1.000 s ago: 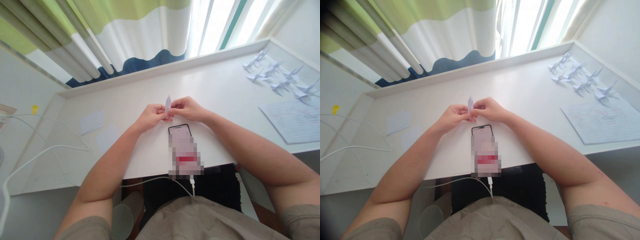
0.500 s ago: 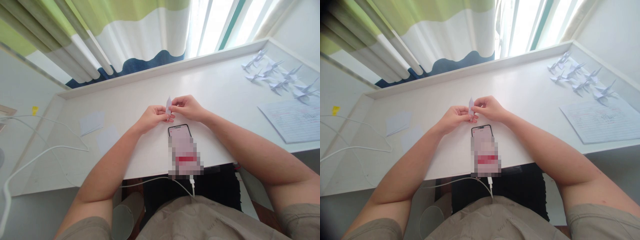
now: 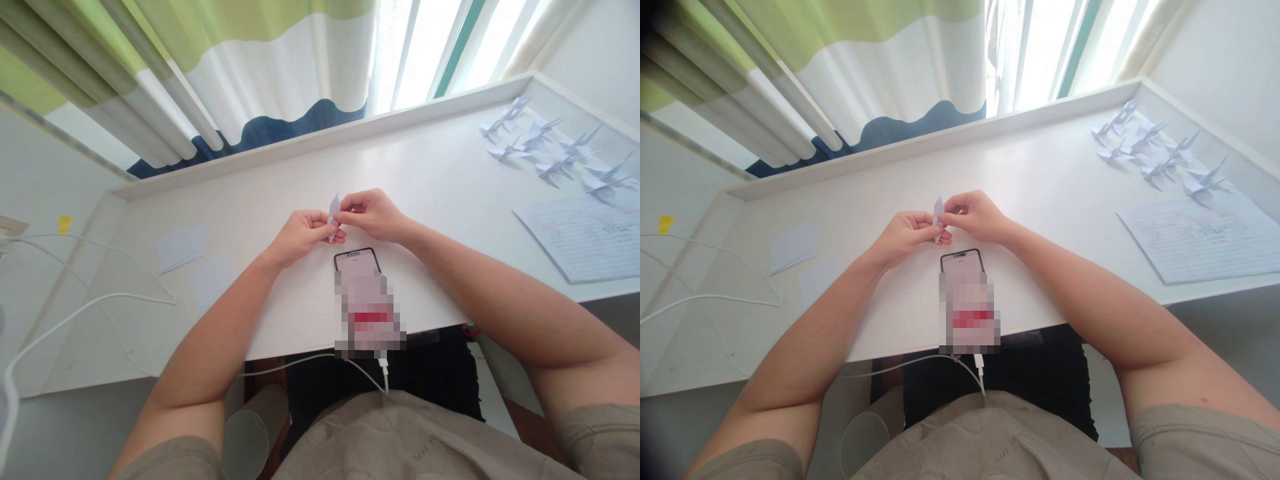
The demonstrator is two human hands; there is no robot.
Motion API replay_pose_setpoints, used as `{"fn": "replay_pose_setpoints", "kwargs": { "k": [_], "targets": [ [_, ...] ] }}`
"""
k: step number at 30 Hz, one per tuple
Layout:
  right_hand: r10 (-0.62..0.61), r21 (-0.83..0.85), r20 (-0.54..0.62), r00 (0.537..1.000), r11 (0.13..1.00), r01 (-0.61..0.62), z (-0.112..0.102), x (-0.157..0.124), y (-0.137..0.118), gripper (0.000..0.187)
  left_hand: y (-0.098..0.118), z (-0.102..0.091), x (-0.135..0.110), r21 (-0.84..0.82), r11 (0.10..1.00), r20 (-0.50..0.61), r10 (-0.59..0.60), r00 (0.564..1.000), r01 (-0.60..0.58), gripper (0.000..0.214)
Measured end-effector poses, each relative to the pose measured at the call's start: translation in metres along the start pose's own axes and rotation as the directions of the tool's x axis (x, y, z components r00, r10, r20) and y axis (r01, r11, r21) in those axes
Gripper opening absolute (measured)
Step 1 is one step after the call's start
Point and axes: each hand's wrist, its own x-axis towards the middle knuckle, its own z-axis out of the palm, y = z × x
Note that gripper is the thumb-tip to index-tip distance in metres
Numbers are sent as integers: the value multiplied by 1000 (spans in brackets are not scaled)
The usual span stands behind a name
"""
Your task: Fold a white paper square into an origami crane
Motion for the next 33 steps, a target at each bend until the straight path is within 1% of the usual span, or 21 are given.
{"fn": "replay_pose_setpoints", "kwargs": {
  "k": [4, 9, 12, 15, 18, 21, 23, 26, 29, 33],
  "targets": [
    [9, 7, -11, 1000, 1000, -9, 1, 0, 1, 29, -2, 0, 1, 11, 1000, -11, 22, 1000, -22, 37],
    [23, -46, -46, 999, 999, -25, 0, 0, 2, 23, -2, 0, 1, 42, 999, -14, 23, 1000, -23, 41],
    [21, -63, -50, 999, 998, -24, -1, 1, 4, 22, 0, 2, 0, 45, 998, -20, 40, 999, -39, 39],
    [13, -12, -26, 1000, 1000, -14, -2, 2, 5, 25, 1, 4, 0, 57, 996, -32, 76, 997, -74, 39],
    [17, 66, 23, 1000, 998, -18, -2, 1, 5, 29, 1, 6, 0, 91, 991, -48, 101, 994, -97, 40],
    [9, 112, 64, 998, 994, -16, 0, 0, 4, 34, 0, 7, 0, 137, 982, -97, 145, 985, -131, 40],
    [21, 122, 64, 998, 992, -29, 1, 0, 4, 37, -1, 7, 0, 185, 970, -124, 180, 976, -156, 42],
    [66, 111, 28, 997, 991, -68, 2, 0, 4, 41, -2, 8, 1, 249, 953, -114, 207, 972, -173, 45],
    [88, 86, 12, 996, 992, -89, 1, 0, 3, 38, -3, 8, 1, 266, 948, -105, 207, 973, -173, 47],
    [117, 102, 11, 993, 988, -118, 1, 1, 1, 28, -5, 9, 2, 286, 944, -138, 212, 967, -166, 49]
  ]
}}
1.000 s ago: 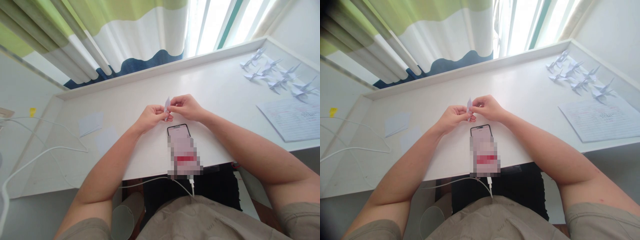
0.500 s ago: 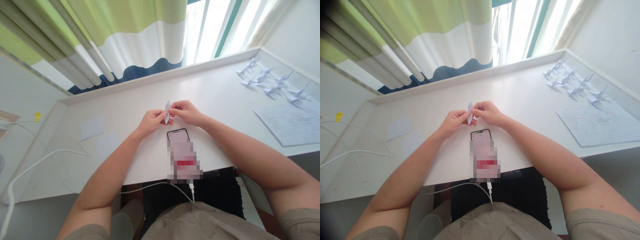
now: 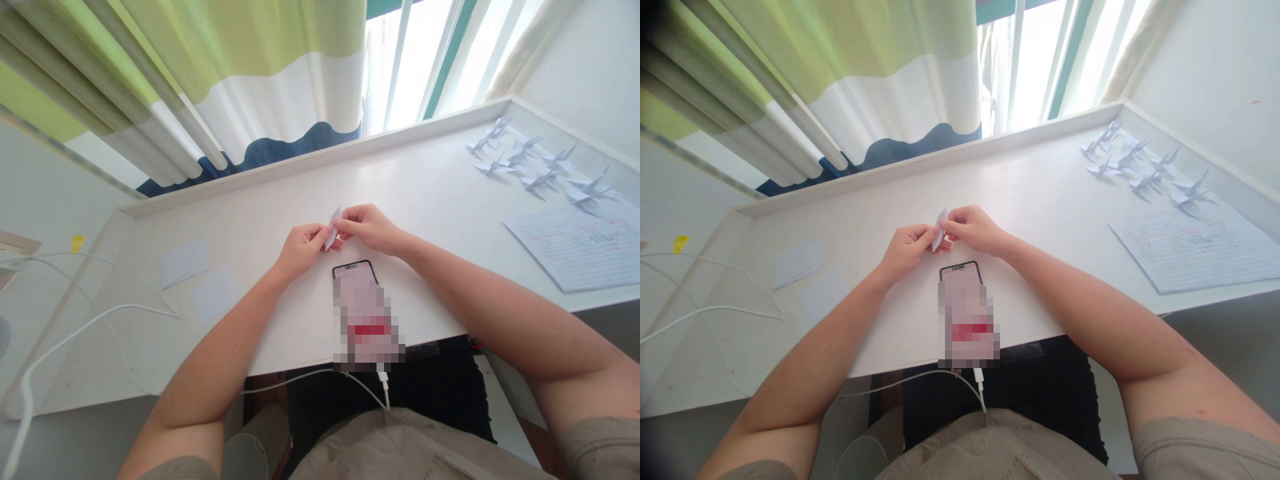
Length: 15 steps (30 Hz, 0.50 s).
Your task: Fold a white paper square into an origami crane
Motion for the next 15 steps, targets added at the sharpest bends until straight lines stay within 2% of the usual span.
{"fn": "replay_pose_setpoints", "kwargs": {
  "k": [7, 15],
  "targets": [
    [6, 9, -25, 1000, 1000, -5, 2, 0, -2, 18, 0, 3, -1, -36, 999, -28, -30, 999, 29, 51],
    [-72, -74, -36, 997, 995, 69, 1, -1, 0, 35, -1, 5, 0, -87, 995, -69, -52, 996, 46, 50]
  ]
}}
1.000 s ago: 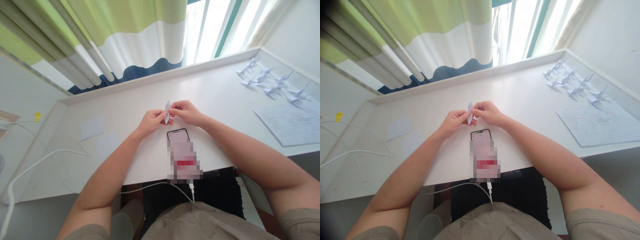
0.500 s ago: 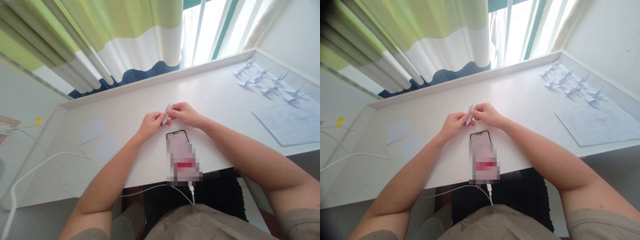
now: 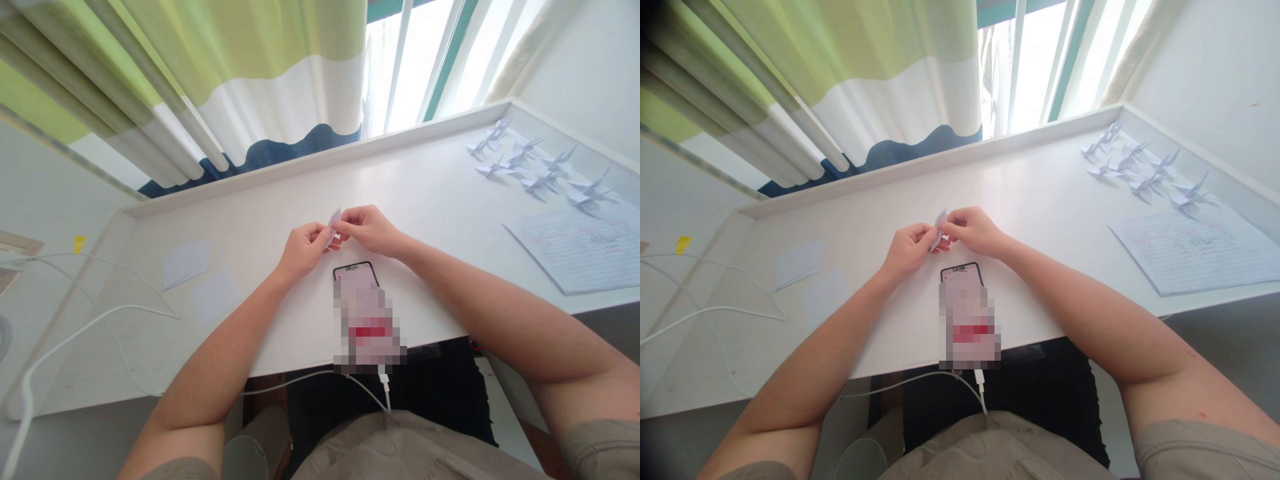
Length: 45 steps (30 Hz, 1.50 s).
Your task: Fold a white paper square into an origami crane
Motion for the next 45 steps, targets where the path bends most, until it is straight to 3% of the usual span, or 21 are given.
{"fn": "replay_pose_setpoints", "kwargs": {
  "k": [4, 9, 16, 21, 30, 36, 45],
  "targets": [
    [-5, 5, -21, 1000, 1000, 5, 2, -1, -4, 41, -1, 0, 2, 35, 998, -98, 64, 993, -61, 41],
    [6, 38, -52, 999, 999, -4, 5, -2, -7, 47, 0, 1, 2, 153, 972, -240, 212, 947, -179, 32],
    [-3, 96, -103, 995, 995, 12, 6, -1, -8, 50, 4, 3, -2, 185, 962, -192, 235, 953, -200, 29],
    [-9, 129, -71, 997, 992, 18, 5, -1, -6, 51, 4, 2, -3, 184, 964, -183, 225, 957, -191, 27],
    [-73, 69, -57, 996, 995, 77, 5, -1, -4, 33, 1, -1, 0, 159, 966, -206, 234, 950, -203, 30],
    [-83, 68, -74, 994, 994, 88, 7, -1, -4, 39, 3, 1, -1, 164, 963, -289, 253, 923, -212, 32],
    [-88, 44, -68, 994, 995, 91, 4, 0, 1, 44, -1, 0, 1, 160, 955, -213, 281, 936, -251, 22]
  ]
}}
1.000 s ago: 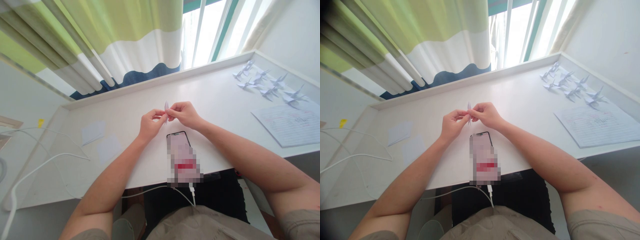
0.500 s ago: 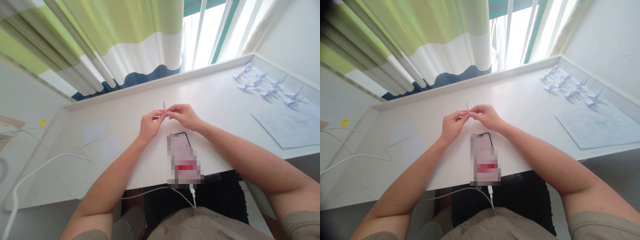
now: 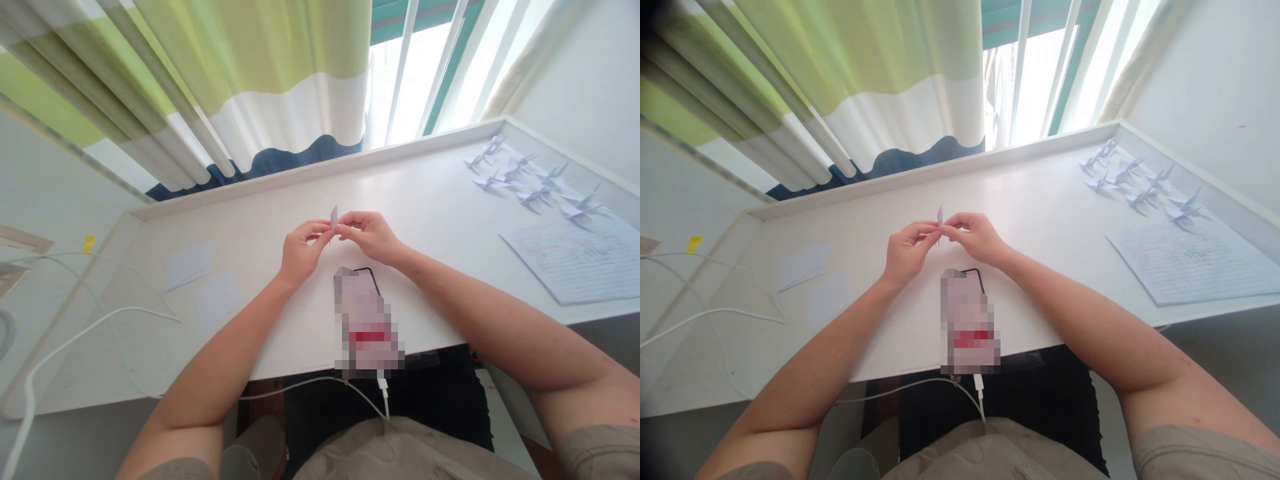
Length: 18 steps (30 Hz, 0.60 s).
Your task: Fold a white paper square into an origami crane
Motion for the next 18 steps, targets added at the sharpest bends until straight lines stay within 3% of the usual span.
{"fn": "replay_pose_setpoints", "kwargs": {
  "k": [7, 14, 18],
  "targets": [
    [-15, -32, -70, 997, 999, 13, 5, 1, 2, 45, -6, 1, 2, 2, 999, 1, -33, 999, 33, 27],
    [-36, -56, -80, 996, 998, 32, 7, -1, 0, 39, -4, 2, 2, 92, 995, -2, 49, 999, -49, 19],
    [-38, -59, -99, 994, 998, 33, 7, -1, 2, 36, -3, 3, 1, 93, 996, -11, 3, 1000, -2, 16]
  ]
}}
